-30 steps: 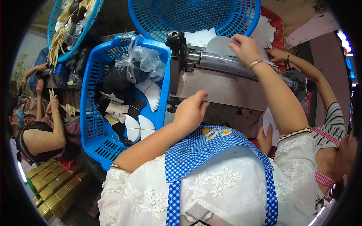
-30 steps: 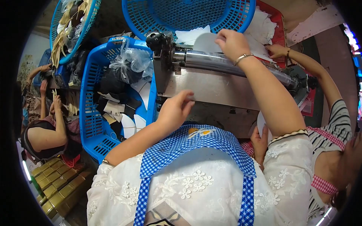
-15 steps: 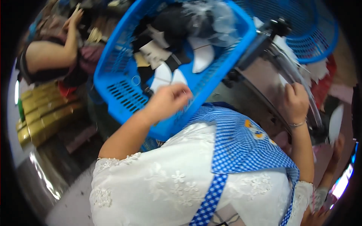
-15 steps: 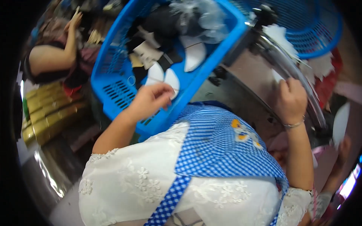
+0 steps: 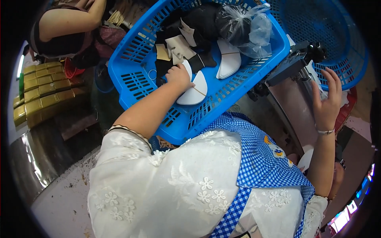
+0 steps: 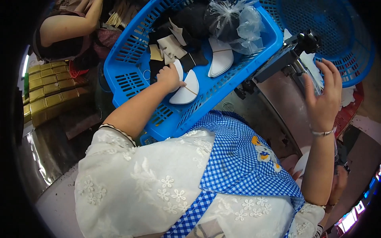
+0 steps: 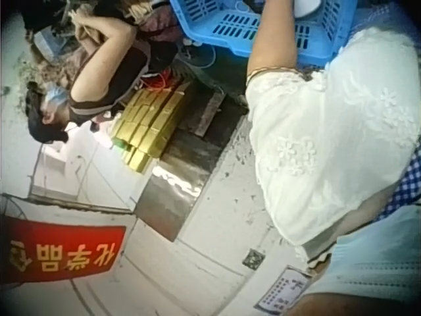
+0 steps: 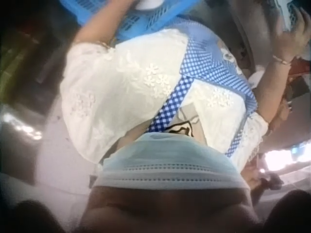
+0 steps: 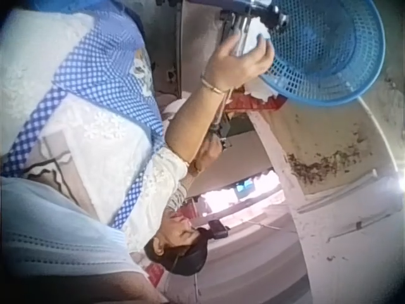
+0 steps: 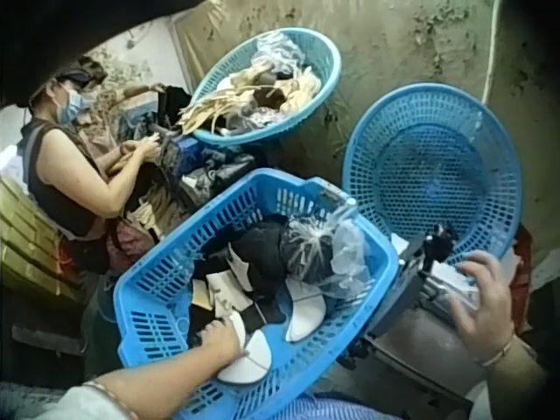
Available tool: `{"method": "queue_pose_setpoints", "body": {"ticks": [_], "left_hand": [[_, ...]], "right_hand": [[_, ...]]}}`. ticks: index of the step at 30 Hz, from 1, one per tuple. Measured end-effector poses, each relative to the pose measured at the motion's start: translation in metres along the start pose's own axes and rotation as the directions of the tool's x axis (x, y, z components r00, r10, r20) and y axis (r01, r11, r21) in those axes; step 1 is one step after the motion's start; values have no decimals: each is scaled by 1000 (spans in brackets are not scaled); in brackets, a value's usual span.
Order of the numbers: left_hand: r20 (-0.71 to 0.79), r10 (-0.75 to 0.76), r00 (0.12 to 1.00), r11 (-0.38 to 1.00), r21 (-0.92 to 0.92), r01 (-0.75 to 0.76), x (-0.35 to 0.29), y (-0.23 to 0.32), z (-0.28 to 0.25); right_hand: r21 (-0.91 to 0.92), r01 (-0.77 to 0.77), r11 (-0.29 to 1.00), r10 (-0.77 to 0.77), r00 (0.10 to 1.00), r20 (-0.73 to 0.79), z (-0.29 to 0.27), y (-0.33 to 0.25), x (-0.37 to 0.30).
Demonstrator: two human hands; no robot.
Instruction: Applying glue to white shoe components using a manual roller machine in a factory setting.
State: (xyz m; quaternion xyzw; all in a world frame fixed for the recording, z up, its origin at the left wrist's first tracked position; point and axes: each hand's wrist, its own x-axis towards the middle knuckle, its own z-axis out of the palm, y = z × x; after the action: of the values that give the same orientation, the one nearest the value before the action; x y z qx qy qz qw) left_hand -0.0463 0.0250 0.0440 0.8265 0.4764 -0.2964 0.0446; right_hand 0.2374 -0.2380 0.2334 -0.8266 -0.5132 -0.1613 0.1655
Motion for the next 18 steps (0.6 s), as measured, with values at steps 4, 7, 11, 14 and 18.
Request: {"method": "queue_pose_setpoints", "body": {"ticks": [4, 7, 11, 14, 18], "left_hand": [[267, 153, 952, 977, -184, -106, 14, -30, -17], [400, 301, 866, 734, -677, 57, -3, -51, -45], [194, 602, 774, 231, -971, 63, -50, -77, -81], [74, 737, 672, 166, -983, -73, -76, -58, -102], [-23, 909, 416, 16, -996, -90, -141, 3, -102]], "right_hand": [[130, 49, 990, -47, 999, -18, -16, -24, -11], [189, 36, 981, -26, 998, -52, -25, -33, -28], [449, -89, 889, 48, 994, 102, -39, -66, -41], [563, 50, 825, -154, 978, 138, -31, -110, -36], [719, -157, 677, -292, 840, 458, -10, -133, -45]]}}
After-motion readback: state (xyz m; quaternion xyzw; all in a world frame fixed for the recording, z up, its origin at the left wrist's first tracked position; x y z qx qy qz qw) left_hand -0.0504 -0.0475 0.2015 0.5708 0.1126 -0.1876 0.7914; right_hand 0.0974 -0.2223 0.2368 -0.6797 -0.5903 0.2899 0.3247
